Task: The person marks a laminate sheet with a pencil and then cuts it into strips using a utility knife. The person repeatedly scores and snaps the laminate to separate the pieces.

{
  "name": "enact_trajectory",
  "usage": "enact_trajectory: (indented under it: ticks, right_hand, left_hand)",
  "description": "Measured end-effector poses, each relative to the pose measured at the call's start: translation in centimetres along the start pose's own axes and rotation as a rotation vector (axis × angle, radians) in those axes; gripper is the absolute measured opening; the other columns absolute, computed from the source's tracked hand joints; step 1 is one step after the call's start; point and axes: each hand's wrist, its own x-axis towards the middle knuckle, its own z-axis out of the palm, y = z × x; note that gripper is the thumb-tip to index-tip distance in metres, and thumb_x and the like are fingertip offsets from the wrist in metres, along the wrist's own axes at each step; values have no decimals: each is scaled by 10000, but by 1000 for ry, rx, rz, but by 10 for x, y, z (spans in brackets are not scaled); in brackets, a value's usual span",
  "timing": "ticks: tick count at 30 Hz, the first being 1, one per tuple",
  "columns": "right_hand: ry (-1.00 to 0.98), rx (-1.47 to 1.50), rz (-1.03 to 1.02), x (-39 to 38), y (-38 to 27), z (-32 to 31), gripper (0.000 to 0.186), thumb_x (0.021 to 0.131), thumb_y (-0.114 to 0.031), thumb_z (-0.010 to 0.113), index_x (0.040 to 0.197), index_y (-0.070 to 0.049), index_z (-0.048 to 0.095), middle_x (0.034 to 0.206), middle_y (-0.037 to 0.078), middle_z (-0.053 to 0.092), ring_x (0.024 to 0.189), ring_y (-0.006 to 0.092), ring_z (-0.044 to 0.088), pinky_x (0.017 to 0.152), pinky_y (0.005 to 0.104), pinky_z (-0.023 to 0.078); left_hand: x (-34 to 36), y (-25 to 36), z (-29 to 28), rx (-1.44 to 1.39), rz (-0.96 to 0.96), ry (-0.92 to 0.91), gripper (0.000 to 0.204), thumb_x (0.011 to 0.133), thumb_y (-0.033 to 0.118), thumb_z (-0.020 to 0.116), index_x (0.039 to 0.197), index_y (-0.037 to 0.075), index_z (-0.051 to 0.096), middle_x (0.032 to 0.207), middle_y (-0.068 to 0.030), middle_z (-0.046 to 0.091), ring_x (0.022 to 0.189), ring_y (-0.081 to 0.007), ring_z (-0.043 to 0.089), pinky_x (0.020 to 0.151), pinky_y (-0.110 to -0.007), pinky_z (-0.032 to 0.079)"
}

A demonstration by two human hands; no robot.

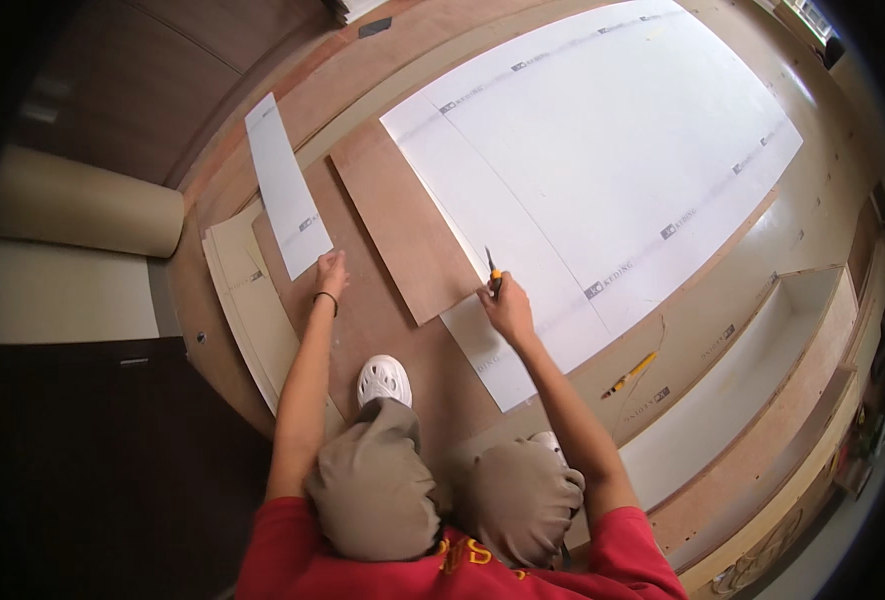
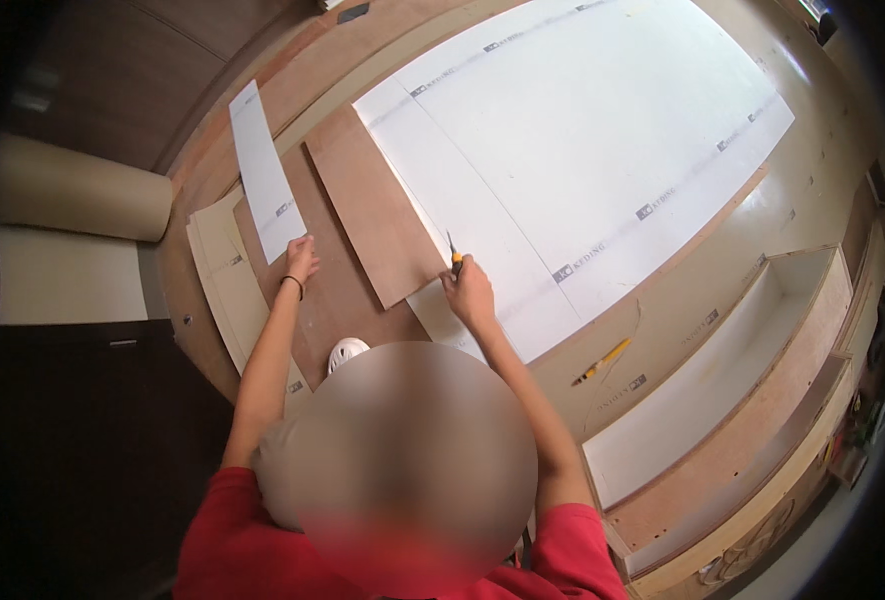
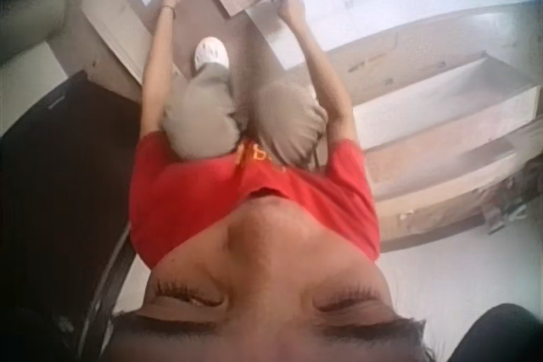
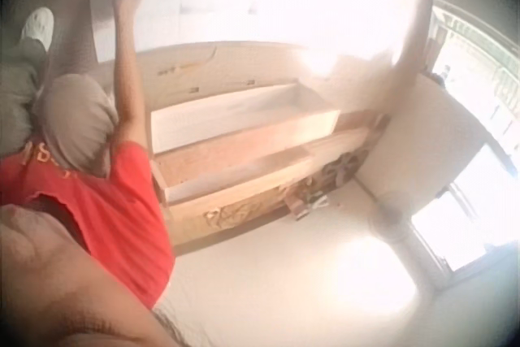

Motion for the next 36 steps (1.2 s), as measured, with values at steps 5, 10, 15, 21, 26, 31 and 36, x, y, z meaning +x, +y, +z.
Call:
enact_trajectory:
  ticks: [5, 10, 15, 21, 26, 31, 36]
  right_hand:
    - [-178, -133, 5, 61, -22, 10, 423, 838, -342, 749, 996, -40, 499, 975, 177, 648, 946, 376, 628, 762, 469, 506]
    - [-232, -327, -44, 104, -38, 20, 307, 838, -213, 667, 1046, -66, 496, 996, 171, 624, 984, 368, 600, 799, 481, 504]
    - [-222, -307, -18, 119, -56, 41, 177, 857, -109, 570, 1022, -68, 520, 977, 189, 632, 987, 390, 599, 800, 489, 490]
    - [-201, -313, 38, 119, -74, 46, 136, 845, -81, 551, 977, -58, 530, 939, 193, 643, 940, 410, 609, 788, 494, 480]
    - [-229, -486, -74, 146, -79, 36, 160, 849, -115, 588, 992, -57, 546, 939, 195, 659, 942, 396, 627, 756, 486, 496]
    - [-332, -479, 47, 166, -96, 34, 207, 868, -157, 613, 1032, -52, 545, 996, 181, 672, 956, 378, 642, 767, 473, 508]
    - [-266, -343, 110, 166, -84, 30, 229, 869, -231, 642, 1030, -83, 571, 941, 172, 691, 903, 374, 657, 758, 476, 511]
  left_hand:
    - [29, -9, 78, 198, 302, 238, 791, 886, 586, 622, 1410, 30, 418, 1232, -214, 581, 1086, -313, 608, 916, -424, 506]
    - [0, -10, 129, 157, 342, 350, 639, 904, 472, 654, 1320, 6, 515, 1101, -166, 598, 957, -308, 602, 845, -434, 491]
    - [-10, -3, 115, 86, 342, 276, 499, 930, 355, 667, 1258, -7, 562, 984, -129, 588, 866, -276, 594, 774, -424, 489]
    - [-2, -7, 105, 55, 401, 253, 473, 938, 347, 663, 1242, 6, 539, 929, -117, 578, 844, -282, 590, 758, -429, 486]
    - [4, 4, 99, 84, 344, 38, 547, 924, 337, 680, 1283, 14, 423, 949, -129, 592, 833, -276, 610, 734, -411, 500]
    - [16, 37, 88, -94, -50, -194, 556, 934, 365, 633, 1279, 49, 332, 983, -191, 618, 918, -317, 640, 738, -437, 587]
    - [78, 49, 50, 102, -100, -438, 549, 951, 489, 567, 1245, 42, 442, 1013, -168, 644, 783, -233, 668, 663, -378, 578]
